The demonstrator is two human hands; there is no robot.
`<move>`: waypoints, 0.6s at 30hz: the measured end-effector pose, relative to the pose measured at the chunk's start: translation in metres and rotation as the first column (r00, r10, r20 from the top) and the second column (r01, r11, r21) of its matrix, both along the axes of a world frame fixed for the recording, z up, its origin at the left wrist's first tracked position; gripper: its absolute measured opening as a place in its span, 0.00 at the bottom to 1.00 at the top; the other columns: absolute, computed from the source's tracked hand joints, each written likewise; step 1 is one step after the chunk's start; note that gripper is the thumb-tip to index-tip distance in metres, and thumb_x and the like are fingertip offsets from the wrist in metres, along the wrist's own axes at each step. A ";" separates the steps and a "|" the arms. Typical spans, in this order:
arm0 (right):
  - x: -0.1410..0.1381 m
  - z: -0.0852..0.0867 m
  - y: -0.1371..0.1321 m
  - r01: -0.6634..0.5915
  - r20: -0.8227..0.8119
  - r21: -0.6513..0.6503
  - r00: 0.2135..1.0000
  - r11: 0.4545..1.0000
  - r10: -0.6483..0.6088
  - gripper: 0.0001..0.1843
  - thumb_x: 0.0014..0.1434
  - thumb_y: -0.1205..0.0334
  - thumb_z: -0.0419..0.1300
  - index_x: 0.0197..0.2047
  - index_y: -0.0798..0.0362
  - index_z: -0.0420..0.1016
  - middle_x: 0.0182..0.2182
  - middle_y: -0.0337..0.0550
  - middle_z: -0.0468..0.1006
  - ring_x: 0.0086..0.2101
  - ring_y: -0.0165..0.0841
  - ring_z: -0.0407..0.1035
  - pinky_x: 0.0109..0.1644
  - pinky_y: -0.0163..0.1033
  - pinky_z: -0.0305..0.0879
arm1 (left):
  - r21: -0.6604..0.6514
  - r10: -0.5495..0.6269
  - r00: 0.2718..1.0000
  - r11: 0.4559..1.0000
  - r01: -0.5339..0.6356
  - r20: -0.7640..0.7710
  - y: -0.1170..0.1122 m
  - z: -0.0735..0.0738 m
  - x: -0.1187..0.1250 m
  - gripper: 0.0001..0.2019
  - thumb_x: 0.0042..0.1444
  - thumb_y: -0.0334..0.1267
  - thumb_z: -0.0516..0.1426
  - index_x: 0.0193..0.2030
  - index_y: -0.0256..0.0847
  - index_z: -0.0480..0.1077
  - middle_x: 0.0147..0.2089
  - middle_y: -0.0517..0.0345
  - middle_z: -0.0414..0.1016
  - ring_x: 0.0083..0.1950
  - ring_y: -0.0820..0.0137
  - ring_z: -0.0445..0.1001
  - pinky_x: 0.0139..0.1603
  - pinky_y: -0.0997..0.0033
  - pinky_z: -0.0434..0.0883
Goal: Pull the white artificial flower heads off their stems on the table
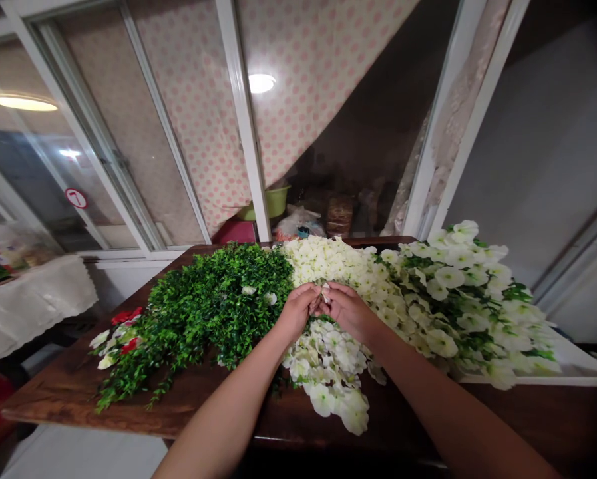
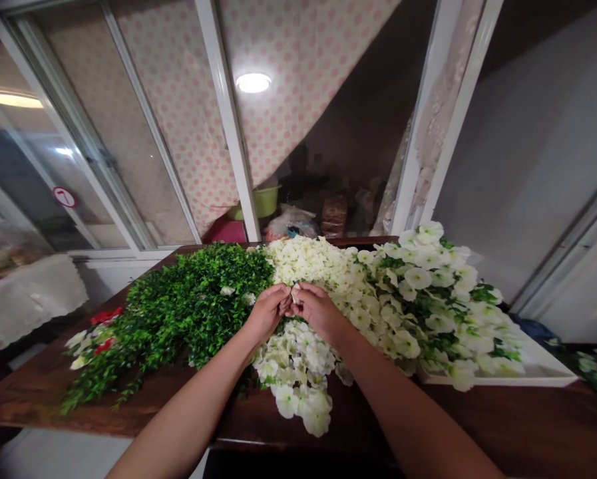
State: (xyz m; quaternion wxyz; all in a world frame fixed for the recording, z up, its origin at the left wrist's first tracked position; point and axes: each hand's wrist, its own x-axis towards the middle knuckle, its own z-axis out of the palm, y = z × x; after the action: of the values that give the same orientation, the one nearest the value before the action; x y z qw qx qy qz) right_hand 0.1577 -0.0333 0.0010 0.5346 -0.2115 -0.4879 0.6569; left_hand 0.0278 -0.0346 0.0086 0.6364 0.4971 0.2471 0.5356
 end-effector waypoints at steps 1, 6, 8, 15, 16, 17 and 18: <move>0.000 0.000 0.000 -0.008 0.000 0.003 1.000 1.000 0.008 0.10 0.52 0.54 0.64 0.28 0.49 0.68 0.26 0.38 0.65 0.28 0.31 0.59 0.36 0.40 0.61 | 0.004 0.001 1.000 1.000 -0.001 -0.001 0.000 0.000 0.000 0.18 0.50 0.47 0.61 0.22 0.38 0.61 0.18 0.65 0.58 0.22 0.75 0.62 0.26 0.74 0.58; 0.001 0.000 -0.002 -0.029 -0.018 0.005 0.999 1.000 0.029 0.09 0.54 0.55 0.64 0.28 0.48 0.70 0.25 0.37 0.65 0.26 0.30 0.58 0.35 0.39 0.61 | -0.004 0.009 1.000 1.000 -0.009 -0.009 0.001 0.000 0.000 0.18 0.49 0.47 0.62 0.22 0.38 0.61 0.18 0.66 0.56 0.22 0.76 0.61 0.26 0.74 0.57; 0.000 0.000 -0.002 -0.023 -0.012 0.005 1.000 1.000 0.023 0.09 0.53 0.55 0.64 0.28 0.48 0.70 0.26 0.37 0.66 0.27 0.31 0.59 0.35 0.39 0.61 | -0.012 0.009 1.000 1.000 -0.009 -0.009 0.000 0.000 0.000 0.18 0.50 0.48 0.61 0.21 0.39 0.60 0.18 0.66 0.56 0.21 0.77 0.59 0.25 0.74 0.57; -0.004 0.000 -0.003 0.001 -0.043 -0.009 0.999 1.000 -0.002 0.07 0.53 0.56 0.64 0.29 0.48 0.71 0.24 0.36 0.64 0.26 0.30 0.59 0.34 0.38 0.61 | 0.023 0.010 0.999 1.000 -0.009 -0.037 0.002 -0.003 -0.002 0.18 0.51 0.48 0.61 0.22 0.39 0.60 0.18 0.66 0.56 0.22 0.75 0.60 0.25 0.73 0.59; -0.004 0.000 -0.003 -0.002 -0.043 -0.007 0.999 1.000 0.002 0.08 0.53 0.56 0.64 0.28 0.48 0.71 0.24 0.36 0.64 0.26 0.30 0.59 0.34 0.38 0.62 | 0.029 0.005 0.999 1.000 -0.004 -0.045 0.003 -0.003 -0.003 0.18 0.51 0.48 0.61 0.22 0.39 0.60 0.18 0.66 0.56 0.22 0.75 0.61 0.26 0.73 0.60; -0.003 -0.001 -0.003 -0.008 -0.042 -0.004 0.999 1.000 0.007 0.08 0.53 0.56 0.65 0.28 0.48 0.71 0.24 0.36 0.64 0.26 0.30 0.59 0.34 0.38 0.62 | 0.033 -0.003 0.999 0.999 0.005 -0.053 0.004 -0.004 -0.004 0.18 0.51 0.48 0.61 0.22 0.39 0.60 0.18 0.66 0.56 0.22 0.75 0.61 0.26 0.73 0.60; -0.002 -0.001 -0.002 -0.015 -0.040 -0.002 0.999 1.000 0.015 0.08 0.53 0.56 0.65 0.28 0.49 0.71 0.24 0.36 0.65 0.26 0.29 0.59 0.34 0.38 0.62 | 0.036 -0.013 0.998 0.999 0.015 -0.059 0.005 -0.004 -0.004 0.18 0.51 0.48 0.61 0.22 0.39 0.61 0.19 0.65 0.57 0.22 0.75 0.62 0.26 0.73 0.60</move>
State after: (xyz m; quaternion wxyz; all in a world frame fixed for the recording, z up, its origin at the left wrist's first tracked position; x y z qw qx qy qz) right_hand 0.1554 -0.0356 -0.0002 0.5391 -0.1951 -0.4779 0.6656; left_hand 0.0237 -0.0299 0.0046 0.6235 0.5258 0.2523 0.5207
